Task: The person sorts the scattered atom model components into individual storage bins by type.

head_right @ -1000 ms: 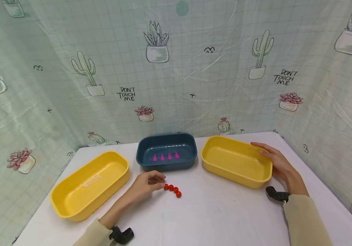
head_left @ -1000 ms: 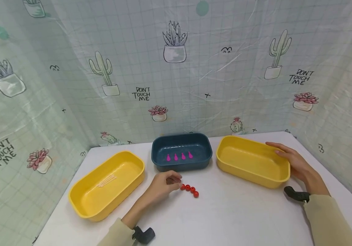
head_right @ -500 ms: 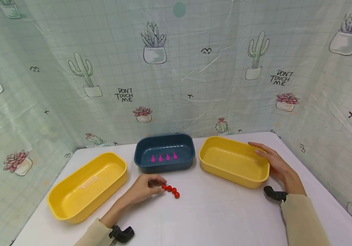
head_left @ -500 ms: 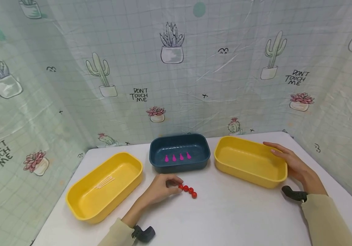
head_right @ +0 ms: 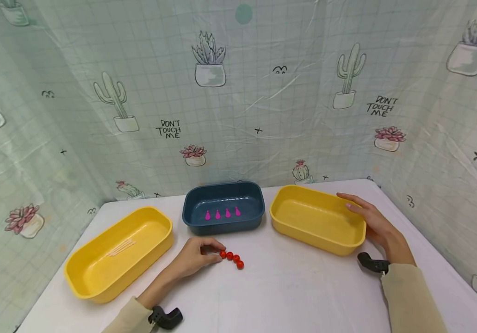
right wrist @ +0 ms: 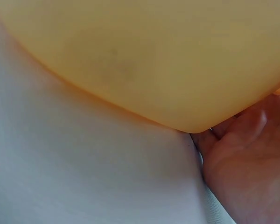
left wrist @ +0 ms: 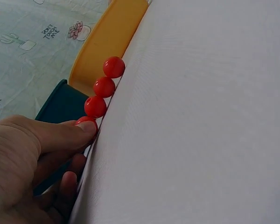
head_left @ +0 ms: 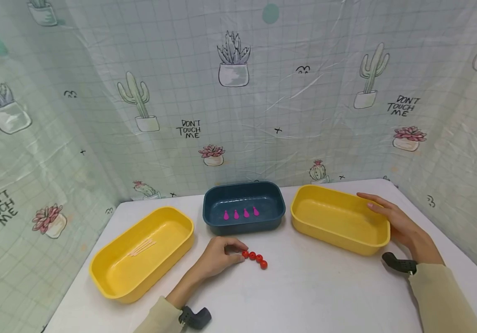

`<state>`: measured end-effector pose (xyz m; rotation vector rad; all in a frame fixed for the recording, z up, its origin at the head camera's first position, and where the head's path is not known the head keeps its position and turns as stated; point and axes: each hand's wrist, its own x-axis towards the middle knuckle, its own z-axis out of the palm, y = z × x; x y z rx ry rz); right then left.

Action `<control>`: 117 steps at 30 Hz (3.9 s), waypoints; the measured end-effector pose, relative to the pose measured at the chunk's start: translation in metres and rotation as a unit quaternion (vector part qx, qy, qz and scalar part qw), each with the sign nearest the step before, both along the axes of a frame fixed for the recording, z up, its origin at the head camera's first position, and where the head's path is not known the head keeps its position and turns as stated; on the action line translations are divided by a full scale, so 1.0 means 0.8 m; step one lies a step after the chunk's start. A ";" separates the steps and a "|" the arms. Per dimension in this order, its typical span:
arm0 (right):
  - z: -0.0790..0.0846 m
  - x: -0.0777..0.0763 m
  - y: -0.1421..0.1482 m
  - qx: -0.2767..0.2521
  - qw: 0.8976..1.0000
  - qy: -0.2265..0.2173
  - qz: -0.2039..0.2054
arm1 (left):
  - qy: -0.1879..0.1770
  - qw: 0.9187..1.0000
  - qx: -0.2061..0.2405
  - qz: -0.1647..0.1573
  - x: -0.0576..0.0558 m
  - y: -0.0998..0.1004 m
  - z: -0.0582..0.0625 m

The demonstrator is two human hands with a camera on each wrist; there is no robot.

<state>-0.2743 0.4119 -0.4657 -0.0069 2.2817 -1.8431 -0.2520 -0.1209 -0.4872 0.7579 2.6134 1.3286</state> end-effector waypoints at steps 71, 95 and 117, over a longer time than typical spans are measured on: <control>-0.004 -0.001 0.003 -0.061 0.998 -0.010 0.004 | -0.025 0.983 0.171 0.062 0.001 0.042 0.038; -0.005 0.003 0.002 -0.065 0.998 -0.006 0.006 | 0.005 0.976 0.216 0.019 -0.022 0.107 0.080; -0.004 0.001 -0.003 -0.107 0.994 -0.018 0.007 | 0.014 0.977 0.213 0.018 -0.046 0.155 0.082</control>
